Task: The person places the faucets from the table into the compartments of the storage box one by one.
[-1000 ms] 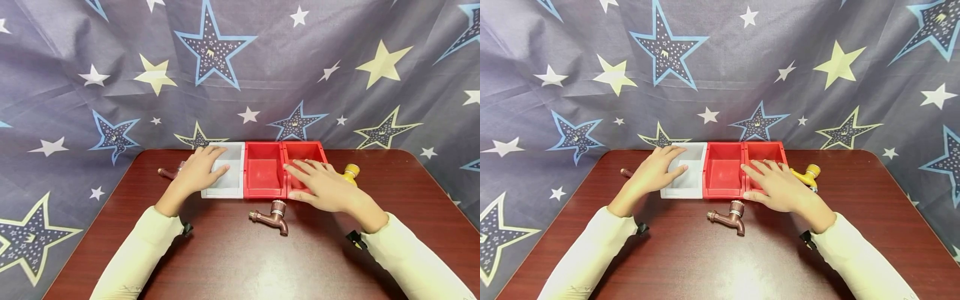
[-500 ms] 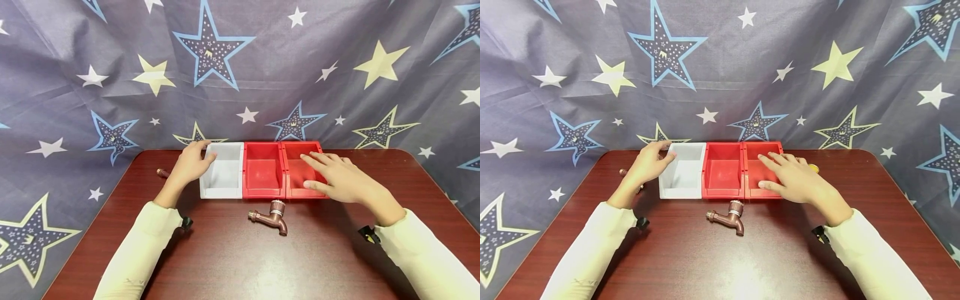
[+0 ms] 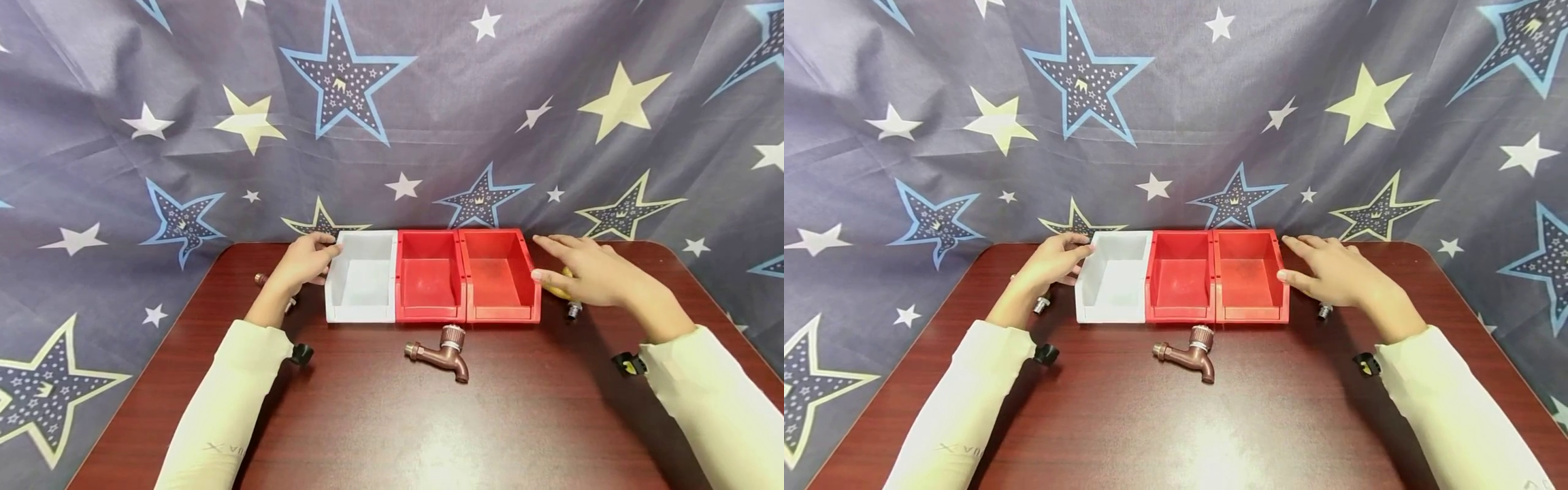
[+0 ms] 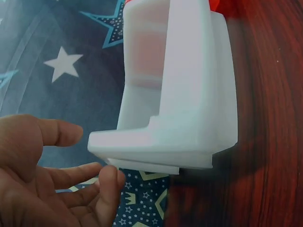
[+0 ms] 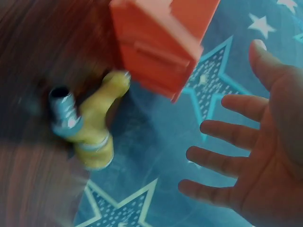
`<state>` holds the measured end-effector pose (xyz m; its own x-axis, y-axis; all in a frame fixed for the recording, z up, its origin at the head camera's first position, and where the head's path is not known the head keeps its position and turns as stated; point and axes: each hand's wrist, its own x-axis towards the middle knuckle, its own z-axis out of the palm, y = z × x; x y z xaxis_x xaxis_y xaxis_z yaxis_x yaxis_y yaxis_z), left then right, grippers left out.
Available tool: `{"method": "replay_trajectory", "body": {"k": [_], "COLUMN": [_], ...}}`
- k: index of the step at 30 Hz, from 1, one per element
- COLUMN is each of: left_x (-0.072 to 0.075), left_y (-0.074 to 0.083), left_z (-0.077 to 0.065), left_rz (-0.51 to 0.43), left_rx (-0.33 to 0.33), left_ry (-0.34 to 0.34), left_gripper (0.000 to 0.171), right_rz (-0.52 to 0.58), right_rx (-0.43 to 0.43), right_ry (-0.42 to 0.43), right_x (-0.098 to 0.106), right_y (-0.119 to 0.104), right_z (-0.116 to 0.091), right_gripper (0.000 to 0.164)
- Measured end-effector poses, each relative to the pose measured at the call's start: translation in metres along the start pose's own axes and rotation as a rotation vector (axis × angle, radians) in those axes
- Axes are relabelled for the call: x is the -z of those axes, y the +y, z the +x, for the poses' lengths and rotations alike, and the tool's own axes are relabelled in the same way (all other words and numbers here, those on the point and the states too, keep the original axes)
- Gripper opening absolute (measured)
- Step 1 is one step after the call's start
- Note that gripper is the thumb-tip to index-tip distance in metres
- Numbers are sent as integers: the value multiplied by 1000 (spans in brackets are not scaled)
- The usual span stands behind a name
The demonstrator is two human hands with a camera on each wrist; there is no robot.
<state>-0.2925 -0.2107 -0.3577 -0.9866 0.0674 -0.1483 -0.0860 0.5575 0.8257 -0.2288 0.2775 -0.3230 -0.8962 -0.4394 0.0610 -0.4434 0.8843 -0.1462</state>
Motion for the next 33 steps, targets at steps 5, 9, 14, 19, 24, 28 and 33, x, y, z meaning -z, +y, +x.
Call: {"method": "replay_trajectory", "body": {"k": [5, 9, 14, 19, 24, 28, 33], "left_x": [5, 9, 10, 7, 7, 7, 8], "left_y": [-4, -7, -10, -12, -14, -14, -12], "left_z": [4, 6, 7, 7, 9, 9, 8], "left_rz": [-122, -205, -241, -240, -248, -252, -263], "left_rx": [69, 89, 88, 62, 57, 61, 62], "left_ry": [-57, -90, -113, -102, -93, -92, -84], "left_gripper": [48, 47, 48, 52, 54, 53, 51], "right_rz": [15, 39, 37, 38, 47, 50, 50], "right_rx": [-19, -29, -51, -75, -92, -81, -66], "right_ry": [-14, -23, -58, -93, -117, -119, -114], "right_x": [-3, -7, -12, -17, -25, -33, -40], "right_y": [19, 32, 47, 57, 64, 72, 77], "right_z": [2, 3, 0, -3, -4, -6, -6], "right_gripper": [71, 70, 70, 73, 76, 73, 70]}}
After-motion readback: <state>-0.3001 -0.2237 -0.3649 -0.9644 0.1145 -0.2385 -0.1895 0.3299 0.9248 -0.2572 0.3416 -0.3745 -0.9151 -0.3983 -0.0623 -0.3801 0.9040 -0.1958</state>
